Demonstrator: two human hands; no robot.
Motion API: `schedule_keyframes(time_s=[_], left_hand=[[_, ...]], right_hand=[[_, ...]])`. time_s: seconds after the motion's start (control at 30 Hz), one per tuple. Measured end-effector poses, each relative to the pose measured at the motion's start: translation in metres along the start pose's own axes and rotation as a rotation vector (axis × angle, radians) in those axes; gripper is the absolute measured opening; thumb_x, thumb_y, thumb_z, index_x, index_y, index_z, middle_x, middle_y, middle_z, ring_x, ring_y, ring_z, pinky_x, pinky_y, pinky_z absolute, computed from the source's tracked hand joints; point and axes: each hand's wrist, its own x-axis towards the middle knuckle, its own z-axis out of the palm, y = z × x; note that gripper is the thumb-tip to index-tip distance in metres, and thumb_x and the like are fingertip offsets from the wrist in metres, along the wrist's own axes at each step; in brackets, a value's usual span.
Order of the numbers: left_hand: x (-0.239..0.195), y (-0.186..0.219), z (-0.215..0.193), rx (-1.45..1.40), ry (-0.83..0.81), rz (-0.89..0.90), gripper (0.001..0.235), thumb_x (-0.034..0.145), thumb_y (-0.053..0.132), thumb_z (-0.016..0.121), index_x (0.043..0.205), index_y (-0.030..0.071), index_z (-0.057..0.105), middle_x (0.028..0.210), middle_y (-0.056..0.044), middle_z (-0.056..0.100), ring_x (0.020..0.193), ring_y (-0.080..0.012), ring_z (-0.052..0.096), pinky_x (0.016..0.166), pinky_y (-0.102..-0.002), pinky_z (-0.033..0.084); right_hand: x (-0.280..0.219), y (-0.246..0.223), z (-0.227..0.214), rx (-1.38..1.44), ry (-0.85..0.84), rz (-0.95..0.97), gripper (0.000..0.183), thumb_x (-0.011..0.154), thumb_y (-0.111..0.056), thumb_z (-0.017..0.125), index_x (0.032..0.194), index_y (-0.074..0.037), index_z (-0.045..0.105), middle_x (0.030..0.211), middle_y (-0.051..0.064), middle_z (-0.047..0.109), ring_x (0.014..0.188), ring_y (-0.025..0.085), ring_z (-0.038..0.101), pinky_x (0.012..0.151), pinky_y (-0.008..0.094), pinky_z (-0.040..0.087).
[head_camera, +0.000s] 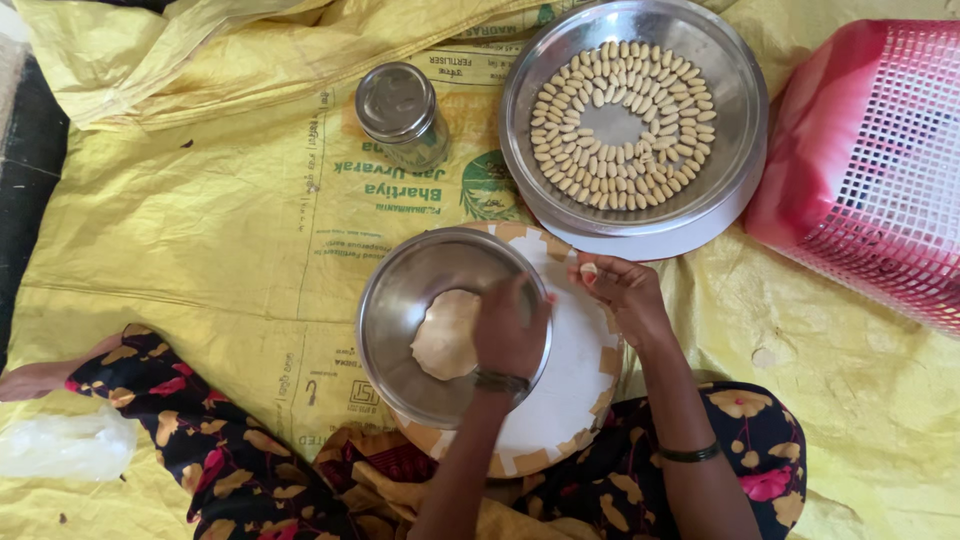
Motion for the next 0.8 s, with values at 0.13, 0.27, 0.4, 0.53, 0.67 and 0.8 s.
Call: schedule_keyframes(time_s=[0.13,0.27,0.4,0.53,0.67,0.8], left_hand=[[-0.02,0.032,0.005,0.215,-0.119,0.098,0.1,0.073,0.03,0.081,0.151,-0.005,0.03,0.139,-0.027,0.049,0.123,-0.0448,0.048,0.102,-0.056,0.04],[-0.026,0.041,0.016,0.368,0.042,0.221,0.093,0.076,0.022,0.075,0.151,-0.007,0.028,0.147,-0.03,0.044,0.132,-0.0454,0.045,0.108,-0.057,0.035],[-0.025,0.051,0.034,0.123,0.162,0.367,0.061,0.09,0.008,0.065,0.147,0.0,0.045,0.149,-0.023,0.051,0.137,-0.0411,0.051,0.114,-0.05,0.042],[-0.014,0.056,0.047,-0.396,0.092,0.115,0.045,0.096,0.002,0.058,0.141,0.007,0.062,0.13,-0.014,0.068,0.108,-0.0276,0.07,0.094,-0.038,0.058],[0.006,0.055,0.045,-0.437,0.209,0.198,0.042,0.088,-0.001,0.069,0.129,0.008,0.07,0.117,-0.014,0.073,0.103,-0.0267,0.072,0.087,-0.035,0.058],[0.01,0.055,0.041,-0.497,0.135,0.191,0.036,0.085,-0.003,0.076,0.12,0.007,0.075,0.105,-0.013,0.076,0.094,-0.0246,0.074,0.084,-0.034,0.057]], right_hand=[[-0.001,-0.008,-0.006,0.065,0.063,0.08,0.02,0.1,-0.001,0.059,0.113,0.004,0.073,0.102,0.014,0.079,0.09,0.017,0.076,0.079,0.026,0.061],[0.002,-0.002,-0.012,-0.006,0.101,0.03,0.021,0.094,0.006,0.062,0.113,0.004,0.072,0.099,0.016,0.078,0.086,0.018,0.075,0.077,0.027,0.061],[0.002,-0.001,-0.015,-0.083,0.125,-0.019,0.02,0.096,0.007,0.064,0.114,0.008,0.073,0.094,0.018,0.077,0.079,0.02,0.072,0.071,0.029,0.059],[-0.006,-0.005,-0.019,0.073,0.048,-0.01,0.023,0.098,0.005,0.062,0.118,0.006,0.073,0.1,0.014,0.078,0.087,0.015,0.073,0.08,0.026,0.061],[-0.005,-0.008,-0.021,0.099,-0.02,-0.004,0.025,0.093,0.006,0.062,0.116,0.003,0.073,0.096,0.011,0.077,0.085,0.017,0.075,0.079,0.027,0.061],[0.0,-0.002,-0.026,0.108,-0.037,-0.099,0.017,0.095,0.007,0.067,0.109,0.004,0.074,0.095,0.014,0.077,0.083,0.018,0.074,0.076,0.03,0.063]])
